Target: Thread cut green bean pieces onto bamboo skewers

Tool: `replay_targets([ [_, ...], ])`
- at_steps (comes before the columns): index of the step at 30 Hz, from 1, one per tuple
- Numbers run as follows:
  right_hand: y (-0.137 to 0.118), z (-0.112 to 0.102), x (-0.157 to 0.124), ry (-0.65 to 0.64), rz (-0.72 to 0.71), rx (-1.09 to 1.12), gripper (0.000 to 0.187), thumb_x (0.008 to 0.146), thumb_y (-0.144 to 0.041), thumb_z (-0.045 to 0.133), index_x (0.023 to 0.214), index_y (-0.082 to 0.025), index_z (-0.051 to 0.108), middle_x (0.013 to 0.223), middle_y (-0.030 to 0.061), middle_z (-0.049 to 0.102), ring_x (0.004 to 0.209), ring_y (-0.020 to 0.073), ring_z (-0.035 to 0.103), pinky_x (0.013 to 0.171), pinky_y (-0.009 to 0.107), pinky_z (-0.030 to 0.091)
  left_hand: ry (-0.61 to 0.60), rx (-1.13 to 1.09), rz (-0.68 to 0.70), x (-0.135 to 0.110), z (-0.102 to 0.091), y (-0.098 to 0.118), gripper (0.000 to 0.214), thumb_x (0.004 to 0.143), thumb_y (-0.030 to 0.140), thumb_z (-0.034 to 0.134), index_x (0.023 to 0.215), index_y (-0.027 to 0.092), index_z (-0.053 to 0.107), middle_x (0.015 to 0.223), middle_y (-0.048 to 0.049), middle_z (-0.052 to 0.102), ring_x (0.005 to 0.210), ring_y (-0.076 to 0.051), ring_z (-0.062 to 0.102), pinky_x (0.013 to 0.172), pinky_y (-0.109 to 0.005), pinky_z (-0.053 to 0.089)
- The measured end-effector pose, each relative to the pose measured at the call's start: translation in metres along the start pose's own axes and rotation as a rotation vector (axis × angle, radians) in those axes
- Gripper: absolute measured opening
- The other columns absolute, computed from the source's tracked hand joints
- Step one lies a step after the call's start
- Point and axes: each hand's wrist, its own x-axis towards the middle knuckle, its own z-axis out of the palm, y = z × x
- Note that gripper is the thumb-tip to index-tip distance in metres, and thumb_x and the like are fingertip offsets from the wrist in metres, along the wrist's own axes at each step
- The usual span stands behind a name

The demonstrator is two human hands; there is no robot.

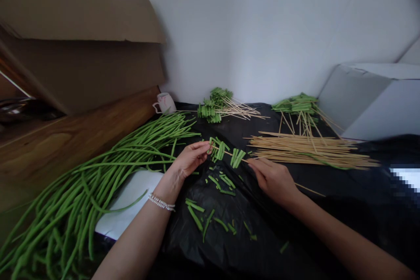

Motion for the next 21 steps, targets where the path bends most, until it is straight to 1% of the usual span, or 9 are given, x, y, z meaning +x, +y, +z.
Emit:
replay_targets([
  [8,-0.0017,0.0018,-0.0007,-0.029,0.024,0.015,0.028,0.096,-0.022,0.040,0.105,-0.019,0.066,0.092,0.0052,0.070,0.085,0.0150,0.065,0.079,0.024,0.047,0.020,-0.004,0.015,-0.0002,0.0009,-0.0028,0.023,0.058,0.008,0.084,0.078,0.010,0.073,0.073,-0.0042,0.070,0.066,-0.008,0.062,0.058,-0.016,0.047],
  [12,-0.0008,0.0027,-0.0010,-0.014,0.024,0.035,0.027,0.096,-0.023,0.041,0.106,-0.019,0.066,0.094,0.0050,0.071,0.086,0.0144,0.065,0.079,0.024,0.048,0.012,-0.037,0.018,0.0012,-0.0004,-0.0027,0.022,0.062,0.008,0.082,0.082,0.010,0.073,0.076,-0.0049,0.070,0.066,-0.008,0.062,0.057,-0.016,0.048],
  [16,0.0010,0.0008,-0.0007,0.034,0.023,0.012,0.028,0.096,-0.023,0.041,0.107,-0.018,0.066,0.096,0.0063,0.071,0.088,0.0157,0.066,0.079,0.026,0.049,0.004,-0.078,0.018,0.0028,-0.0029,-0.0009,0.021,0.065,0.006,0.079,0.085,0.010,0.072,0.075,-0.0042,0.069,0.065,-0.008,0.062,0.057,-0.015,0.048],
  [21,-0.0005,-0.0007,-0.0003,0.008,0.029,0.020,0.029,0.096,-0.023,0.040,0.108,-0.019,0.066,0.097,0.0061,0.071,0.087,0.0153,0.065,0.078,0.026,0.050,-0.010,-0.097,0.004,0.0020,-0.0022,-0.0012,0.020,0.065,0.005,0.079,0.083,0.011,0.071,0.074,-0.0031,0.068,0.064,-0.007,0.061,0.057,-0.015,0.049],
])
